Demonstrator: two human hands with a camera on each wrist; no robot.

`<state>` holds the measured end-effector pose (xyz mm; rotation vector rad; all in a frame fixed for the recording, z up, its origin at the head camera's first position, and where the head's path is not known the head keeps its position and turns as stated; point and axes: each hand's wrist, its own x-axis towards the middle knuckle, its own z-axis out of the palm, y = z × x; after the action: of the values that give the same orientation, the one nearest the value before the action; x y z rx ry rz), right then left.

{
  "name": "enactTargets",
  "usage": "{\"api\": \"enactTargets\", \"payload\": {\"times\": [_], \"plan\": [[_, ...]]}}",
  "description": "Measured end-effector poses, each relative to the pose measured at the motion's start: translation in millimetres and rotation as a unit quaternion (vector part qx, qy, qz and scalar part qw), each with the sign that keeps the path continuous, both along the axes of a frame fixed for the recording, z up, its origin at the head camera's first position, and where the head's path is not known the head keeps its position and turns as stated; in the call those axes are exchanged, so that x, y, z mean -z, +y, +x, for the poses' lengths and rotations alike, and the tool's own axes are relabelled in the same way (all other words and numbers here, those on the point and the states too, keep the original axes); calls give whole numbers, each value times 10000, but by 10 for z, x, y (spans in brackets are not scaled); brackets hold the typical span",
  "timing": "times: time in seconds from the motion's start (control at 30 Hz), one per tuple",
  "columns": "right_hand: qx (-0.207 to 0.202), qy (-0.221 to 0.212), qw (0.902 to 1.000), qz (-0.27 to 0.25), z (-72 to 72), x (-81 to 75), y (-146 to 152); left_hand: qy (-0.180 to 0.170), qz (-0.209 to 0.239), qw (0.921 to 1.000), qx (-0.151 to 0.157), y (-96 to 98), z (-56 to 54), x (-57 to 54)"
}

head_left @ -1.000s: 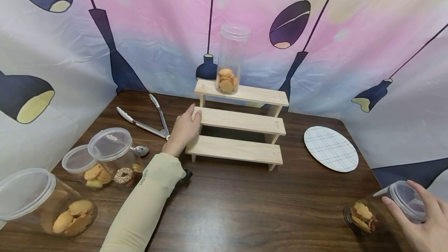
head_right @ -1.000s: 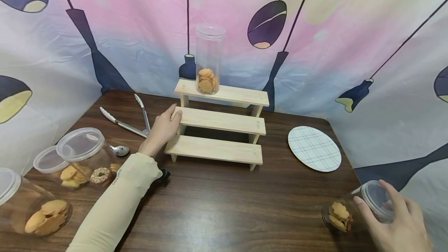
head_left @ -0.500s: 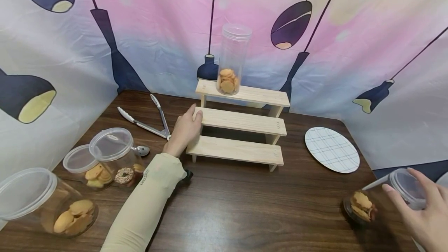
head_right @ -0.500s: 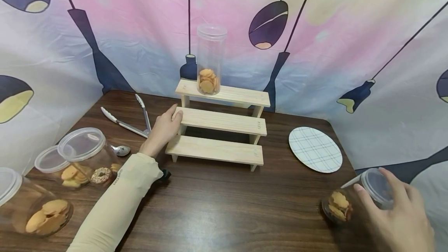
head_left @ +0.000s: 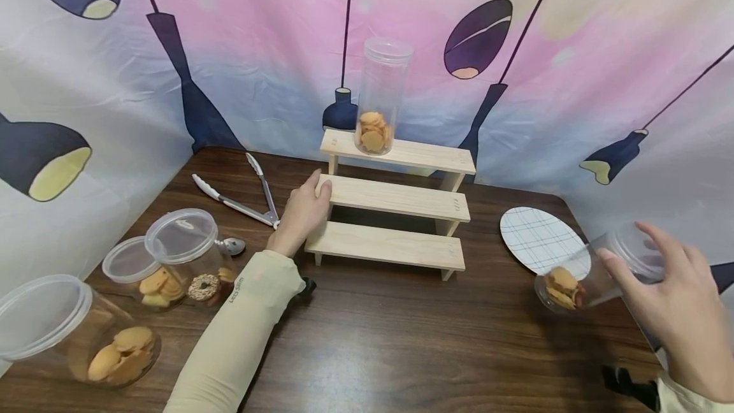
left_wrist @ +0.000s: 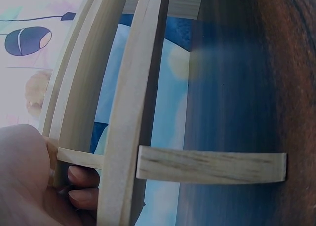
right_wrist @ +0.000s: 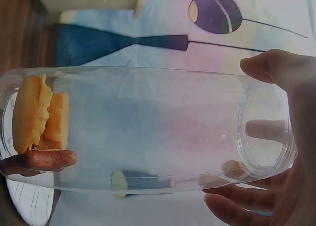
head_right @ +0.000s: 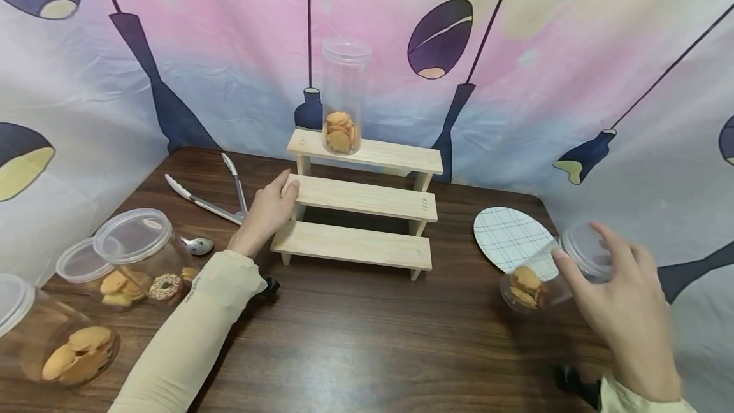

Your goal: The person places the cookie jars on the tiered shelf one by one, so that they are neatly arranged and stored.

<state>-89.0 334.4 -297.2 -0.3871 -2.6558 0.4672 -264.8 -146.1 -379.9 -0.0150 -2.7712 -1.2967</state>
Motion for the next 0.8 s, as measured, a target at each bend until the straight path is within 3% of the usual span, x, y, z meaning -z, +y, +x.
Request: {"api": "enactTargets", "payload": {"times": [0.2,0.53,0.8], "plan": [[-464,404,9979,-195,-215,-171,-155,-17,-14,10000,4,-5,0,-13],[-1110,1165,9865,-299,-616,-493,-414,-19,22,10000,78,21,-13,-5],[-1457,1111,9819,-473,-955,-858,-695,-59,14,10000,42,-13,-14,11]]}}
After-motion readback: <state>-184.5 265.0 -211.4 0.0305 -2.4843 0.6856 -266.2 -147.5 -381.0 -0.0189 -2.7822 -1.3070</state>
